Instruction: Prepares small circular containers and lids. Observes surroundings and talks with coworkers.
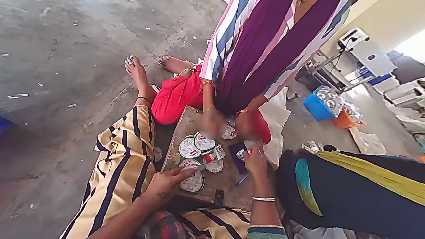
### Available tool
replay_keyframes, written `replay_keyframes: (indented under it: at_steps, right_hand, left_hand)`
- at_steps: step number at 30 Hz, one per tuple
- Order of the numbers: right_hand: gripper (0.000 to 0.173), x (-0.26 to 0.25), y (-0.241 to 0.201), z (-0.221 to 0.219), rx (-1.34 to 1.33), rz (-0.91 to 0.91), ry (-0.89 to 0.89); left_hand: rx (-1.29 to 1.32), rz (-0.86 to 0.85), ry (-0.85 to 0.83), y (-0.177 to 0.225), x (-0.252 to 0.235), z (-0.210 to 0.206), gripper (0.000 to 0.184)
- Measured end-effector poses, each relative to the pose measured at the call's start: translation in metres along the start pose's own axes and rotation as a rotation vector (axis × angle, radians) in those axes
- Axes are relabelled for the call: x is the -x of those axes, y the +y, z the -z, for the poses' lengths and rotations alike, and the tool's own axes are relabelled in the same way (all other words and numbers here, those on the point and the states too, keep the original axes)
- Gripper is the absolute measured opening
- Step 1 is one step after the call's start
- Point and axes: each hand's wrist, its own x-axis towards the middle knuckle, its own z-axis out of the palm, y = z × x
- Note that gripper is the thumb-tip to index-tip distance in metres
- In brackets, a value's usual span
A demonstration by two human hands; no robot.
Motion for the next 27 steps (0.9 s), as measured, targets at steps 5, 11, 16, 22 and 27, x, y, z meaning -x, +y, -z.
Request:
replay_keyframes:
  at_steps: [5, 11, 16, 22, 27]
  right_hand:
    - [0.041, 0.019, 0.013, 0.015, -0.123, 0.085, 0.075]
    - [0.027, 0.117, -0.008, -0.018, -0.382, 0.490, 0.058]
    - [0.028, 0.152, -0.038, -0.046, -0.263, 0.550, -0.002]
    - [0.033, 0.162, -0.074, -0.067, -0.041, 0.444, -0.066]
    - [0.035, 0.167, -0.077, -0.066, -0.021, 0.355, -0.133]
  left_hand:
    - [0.020, -0.005, -0.063, -0.001, 0.001, 0.003, 0.030]
    - [0.109, 0.065, -0.177, 0.000, 0.001, 0.011, 0.036]
    - [0.203, 0.162, -0.281, -0.001, -0.003, 0.018, 0.050]
    - [0.228, 0.162, -0.250, -0.002, -0.003, 0.019, 0.055]
    - [0.218, 0.115, -0.273, -0.003, -0.003, 0.020, 0.056]
